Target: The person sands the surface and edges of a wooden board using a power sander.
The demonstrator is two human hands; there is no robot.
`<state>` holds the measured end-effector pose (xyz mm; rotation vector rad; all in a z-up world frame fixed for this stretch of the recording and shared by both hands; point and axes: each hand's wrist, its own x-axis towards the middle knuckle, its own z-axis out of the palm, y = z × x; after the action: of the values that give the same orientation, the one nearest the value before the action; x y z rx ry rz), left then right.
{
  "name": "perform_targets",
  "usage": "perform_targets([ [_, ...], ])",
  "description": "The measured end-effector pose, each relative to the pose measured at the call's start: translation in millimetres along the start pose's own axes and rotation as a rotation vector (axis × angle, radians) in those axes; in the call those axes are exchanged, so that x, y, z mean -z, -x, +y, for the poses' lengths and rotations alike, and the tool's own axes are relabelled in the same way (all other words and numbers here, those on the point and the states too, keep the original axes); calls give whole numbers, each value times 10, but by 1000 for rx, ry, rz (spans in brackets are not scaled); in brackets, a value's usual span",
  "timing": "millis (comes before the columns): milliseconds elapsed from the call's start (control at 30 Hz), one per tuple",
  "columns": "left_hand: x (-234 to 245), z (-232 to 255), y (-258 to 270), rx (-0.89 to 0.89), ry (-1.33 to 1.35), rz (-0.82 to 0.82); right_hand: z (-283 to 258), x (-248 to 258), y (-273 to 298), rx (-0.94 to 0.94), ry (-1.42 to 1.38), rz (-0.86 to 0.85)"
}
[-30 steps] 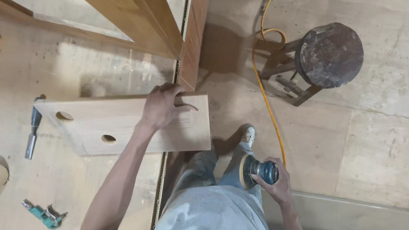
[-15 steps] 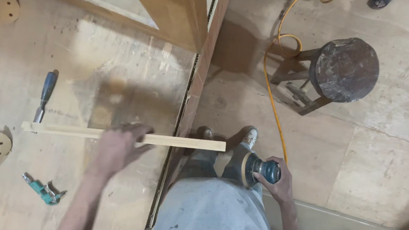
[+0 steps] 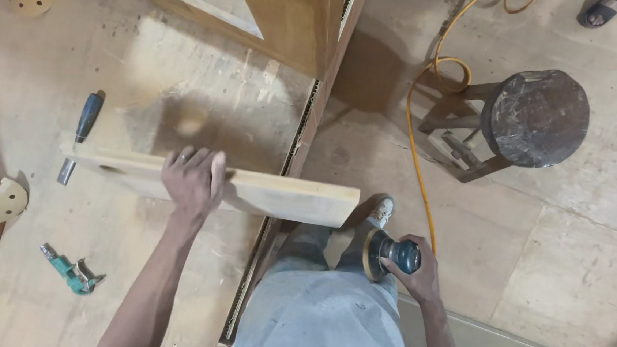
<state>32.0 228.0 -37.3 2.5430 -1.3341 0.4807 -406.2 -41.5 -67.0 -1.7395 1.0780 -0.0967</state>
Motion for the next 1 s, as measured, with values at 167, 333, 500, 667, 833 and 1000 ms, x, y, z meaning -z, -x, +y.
perform_targets([
  [167,-185,247,-843,-80,147,24,-107,85,119,36,75,1],
  [333,-638,462,-1052,-330,289,-274,-74,219,240,52,127,12],
  [500,-693,671,-927,-602,344,-469,13,323,286,-40,176,-31],
  [667,-869,730,-703,-568,501,-401,192,284,161,-24,128,-39],
  [833,-811,978,-569,-506,462,-368,185,289,44,3,166,-85],
  [1000,-1051,1172,-244,-440,479,-207,142,392,-41,38,175,-140],
])
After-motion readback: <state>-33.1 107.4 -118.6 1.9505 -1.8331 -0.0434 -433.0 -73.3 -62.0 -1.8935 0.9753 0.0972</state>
